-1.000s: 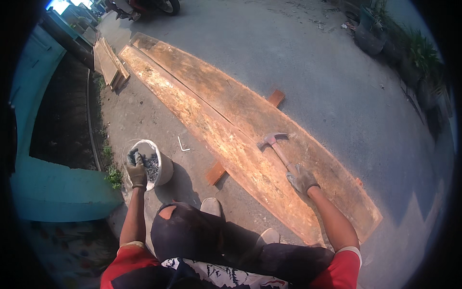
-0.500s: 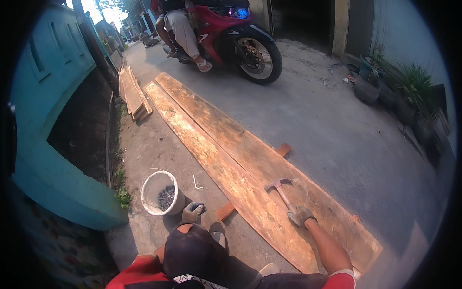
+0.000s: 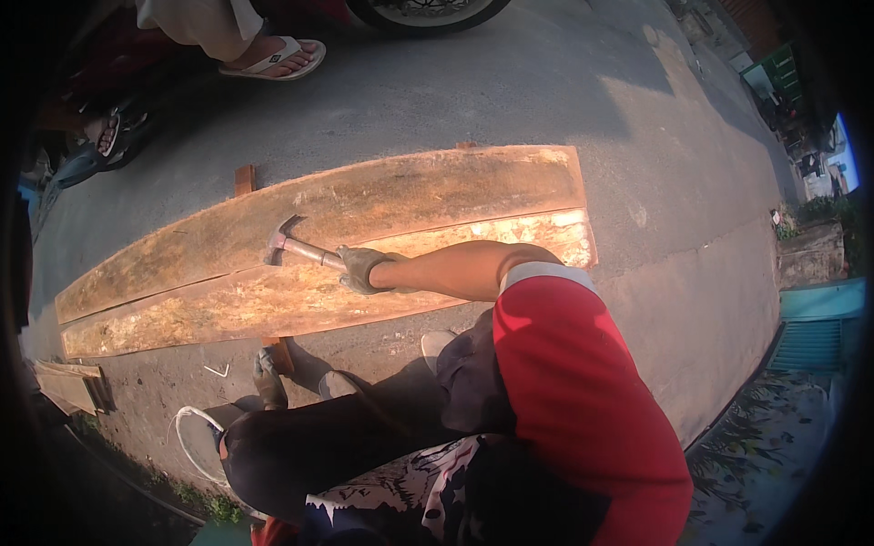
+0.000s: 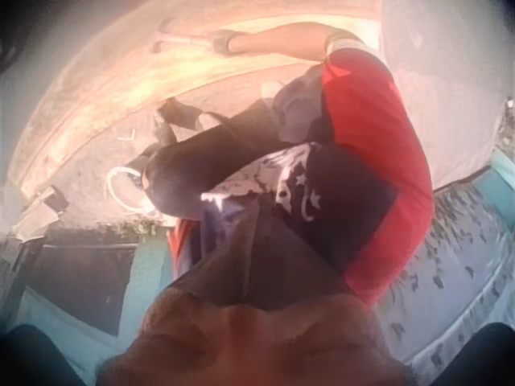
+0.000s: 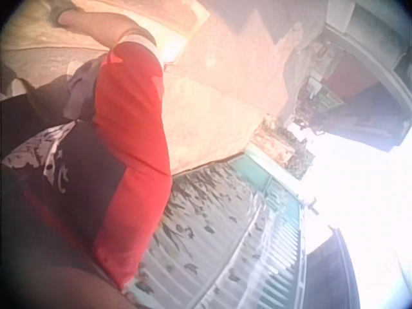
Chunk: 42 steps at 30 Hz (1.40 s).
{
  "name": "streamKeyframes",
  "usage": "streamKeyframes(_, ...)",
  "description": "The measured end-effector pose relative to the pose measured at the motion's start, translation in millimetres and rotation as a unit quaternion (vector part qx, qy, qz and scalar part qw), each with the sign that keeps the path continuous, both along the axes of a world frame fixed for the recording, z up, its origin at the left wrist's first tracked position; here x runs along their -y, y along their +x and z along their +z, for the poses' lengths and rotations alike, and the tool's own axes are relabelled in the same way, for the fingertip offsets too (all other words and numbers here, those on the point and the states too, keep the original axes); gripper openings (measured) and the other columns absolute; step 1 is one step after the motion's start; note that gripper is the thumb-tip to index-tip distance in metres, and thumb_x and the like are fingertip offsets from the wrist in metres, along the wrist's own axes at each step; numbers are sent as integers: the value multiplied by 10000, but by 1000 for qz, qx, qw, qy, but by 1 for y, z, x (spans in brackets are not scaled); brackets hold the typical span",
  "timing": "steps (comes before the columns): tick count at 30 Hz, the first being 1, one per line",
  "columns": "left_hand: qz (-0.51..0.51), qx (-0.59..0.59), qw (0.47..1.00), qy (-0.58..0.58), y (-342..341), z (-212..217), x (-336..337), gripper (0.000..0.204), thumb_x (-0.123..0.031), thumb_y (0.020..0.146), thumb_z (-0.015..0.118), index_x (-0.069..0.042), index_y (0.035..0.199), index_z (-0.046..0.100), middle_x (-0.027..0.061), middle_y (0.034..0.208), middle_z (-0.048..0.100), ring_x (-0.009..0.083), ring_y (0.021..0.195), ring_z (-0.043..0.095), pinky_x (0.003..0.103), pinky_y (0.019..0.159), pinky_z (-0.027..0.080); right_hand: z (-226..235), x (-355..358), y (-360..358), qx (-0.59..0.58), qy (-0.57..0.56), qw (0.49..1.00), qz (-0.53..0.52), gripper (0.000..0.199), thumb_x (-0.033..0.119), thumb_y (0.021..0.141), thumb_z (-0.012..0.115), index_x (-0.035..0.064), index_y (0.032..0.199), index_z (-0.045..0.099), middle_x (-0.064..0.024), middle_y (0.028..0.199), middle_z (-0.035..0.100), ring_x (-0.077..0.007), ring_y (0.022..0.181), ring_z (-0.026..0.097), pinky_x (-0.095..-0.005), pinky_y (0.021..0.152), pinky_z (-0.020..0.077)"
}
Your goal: The person hammers nails into wooden planks to join them together. They then retrieve a smaller piece of wood, saw it to size, and nail it onto the planks. The person works outdoors on a concrete surface, using a hammer, hand saw, and nails from a bucket.
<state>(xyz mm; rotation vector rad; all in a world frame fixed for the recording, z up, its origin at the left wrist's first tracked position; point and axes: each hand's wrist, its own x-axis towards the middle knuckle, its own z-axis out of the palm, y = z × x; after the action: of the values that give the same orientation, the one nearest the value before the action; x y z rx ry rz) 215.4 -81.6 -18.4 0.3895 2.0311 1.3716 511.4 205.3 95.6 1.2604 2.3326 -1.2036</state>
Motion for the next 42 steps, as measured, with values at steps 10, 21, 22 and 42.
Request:
streamKeyframes(10,-90,-207,972,-64,-1,-4,2,380,-297,1066,520,31,1137,697,210,1149,697,365,1063,667,426,921,512,39,-25,-45,54,-33,998,8,553,414,954,691,60,1348,535,-188,955,705,-385,936,693,-489,814,520)
streamKeyframes(21,-214,-364,891,-170,44,61,6,283,-334,938,679,-205,1170,779,311,1577,351,503,1413,381,566,1160,321,23,-26,-85,31,213,970,111,632,486,902,737,-13,1254,574,-219,1155,608,-373,1060,633,-480,932,513)
streamKeyframes(22,-208,-339,902,-168,45,55,1,283,-335,938,682,-206,1171,779,326,1576,341,499,1421,374,564,1164,313,15,-19,-69,59,212,963,155,645,484,892,751,-10,1263,563,-219,1158,603,-376,1060,631,-495,925,513)
streamKeyframes(42,-187,-315,923,-117,43,30,7,276,-320,956,686,-272,1220,750,286,1473,453,509,1276,470,572,1056,427,-6,-121,-181,-237,-219,862,-391,192,211,1028,613,108,1172,538,-13,748,581,-106,546,545,-299,473,499)
